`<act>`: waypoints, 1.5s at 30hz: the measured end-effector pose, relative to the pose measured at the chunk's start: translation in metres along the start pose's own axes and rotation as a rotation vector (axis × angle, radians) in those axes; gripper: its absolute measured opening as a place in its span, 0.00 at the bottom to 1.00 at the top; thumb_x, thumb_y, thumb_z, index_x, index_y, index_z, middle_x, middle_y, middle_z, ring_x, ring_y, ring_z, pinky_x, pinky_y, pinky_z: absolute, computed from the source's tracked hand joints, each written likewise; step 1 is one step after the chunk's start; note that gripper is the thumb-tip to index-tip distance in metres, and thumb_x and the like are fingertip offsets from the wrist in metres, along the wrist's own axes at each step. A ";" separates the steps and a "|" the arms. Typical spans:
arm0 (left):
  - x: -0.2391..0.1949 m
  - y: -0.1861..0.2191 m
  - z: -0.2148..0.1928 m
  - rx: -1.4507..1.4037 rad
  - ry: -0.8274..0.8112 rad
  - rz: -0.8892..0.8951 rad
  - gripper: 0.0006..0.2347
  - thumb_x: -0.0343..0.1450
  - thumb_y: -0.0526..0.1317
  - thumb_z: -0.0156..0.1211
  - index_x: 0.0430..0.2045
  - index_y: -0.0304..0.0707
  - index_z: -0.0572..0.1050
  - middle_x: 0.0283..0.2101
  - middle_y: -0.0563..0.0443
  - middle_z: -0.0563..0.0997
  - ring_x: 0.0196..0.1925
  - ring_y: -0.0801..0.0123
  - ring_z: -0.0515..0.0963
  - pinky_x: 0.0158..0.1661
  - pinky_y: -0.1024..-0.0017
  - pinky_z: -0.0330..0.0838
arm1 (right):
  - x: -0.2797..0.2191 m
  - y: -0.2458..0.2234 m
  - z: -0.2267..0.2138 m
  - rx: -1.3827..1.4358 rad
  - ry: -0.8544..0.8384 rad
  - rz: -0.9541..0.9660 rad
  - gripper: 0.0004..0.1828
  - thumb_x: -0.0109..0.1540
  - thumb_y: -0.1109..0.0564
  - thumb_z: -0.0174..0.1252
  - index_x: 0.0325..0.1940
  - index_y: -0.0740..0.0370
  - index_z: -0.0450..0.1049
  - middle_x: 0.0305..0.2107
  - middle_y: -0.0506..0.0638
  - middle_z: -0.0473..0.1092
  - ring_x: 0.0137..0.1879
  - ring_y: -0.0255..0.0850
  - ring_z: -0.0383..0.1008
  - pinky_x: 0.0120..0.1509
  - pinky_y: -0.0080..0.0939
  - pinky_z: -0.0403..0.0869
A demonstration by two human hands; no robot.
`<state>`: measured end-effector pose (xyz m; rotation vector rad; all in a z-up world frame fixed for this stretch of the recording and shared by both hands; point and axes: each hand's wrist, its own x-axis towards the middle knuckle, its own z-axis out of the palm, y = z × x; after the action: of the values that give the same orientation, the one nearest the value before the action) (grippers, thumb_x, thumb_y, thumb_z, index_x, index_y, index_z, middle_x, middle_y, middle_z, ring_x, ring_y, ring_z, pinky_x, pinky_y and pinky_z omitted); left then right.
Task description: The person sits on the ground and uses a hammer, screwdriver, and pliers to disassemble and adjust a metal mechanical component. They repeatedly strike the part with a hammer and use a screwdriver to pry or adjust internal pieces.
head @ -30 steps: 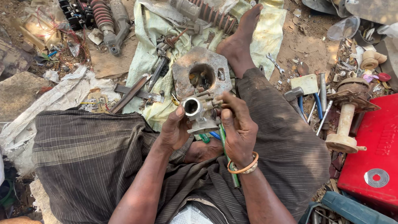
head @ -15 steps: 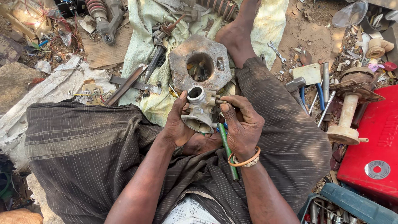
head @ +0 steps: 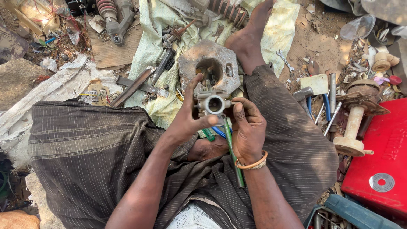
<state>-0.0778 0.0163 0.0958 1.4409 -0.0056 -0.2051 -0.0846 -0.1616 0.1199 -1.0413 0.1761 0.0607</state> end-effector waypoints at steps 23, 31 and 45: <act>0.012 -0.020 -0.002 0.264 0.170 -0.083 0.48 0.59 0.59 0.74 0.72 0.38 0.53 0.70 0.34 0.62 0.72 0.44 0.67 0.67 0.50 0.67 | 0.021 0.044 -0.009 -0.018 0.139 0.128 0.12 0.65 0.61 0.62 0.51 0.69 0.76 0.42 0.55 0.78 0.45 0.40 0.81 0.52 0.40 0.82; 0.039 -0.022 -0.024 0.736 0.106 0.086 0.40 0.64 0.48 0.76 0.69 0.39 0.57 0.69 0.38 0.65 0.72 0.42 0.60 0.68 0.53 0.58 | 0.035 0.070 -0.022 -0.332 0.071 0.153 0.14 0.67 0.58 0.61 0.54 0.70 0.76 0.40 0.54 0.79 0.44 0.39 0.81 0.50 0.37 0.82; 0.109 -0.025 -0.031 0.925 -0.091 0.362 0.33 0.64 0.35 0.72 0.65 0.39 0.63 0.64 0.40 0.71 0.65 0.46 0.70 0.64 0.57 0.65 | 0.052 0.068 -0.019 -0.651 0.102 0.092 0.20 0.64 0.54 0.63 0.58 0.67 0.75 0.39 0.53 0.78 0.41 0.36 0.80 0.43 0.37 0.82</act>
<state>0.0301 0.0280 0.0538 2.3112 -0.4876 0.0501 -0.0450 -0.1452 0.0442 -1.6872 0.3083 0.1552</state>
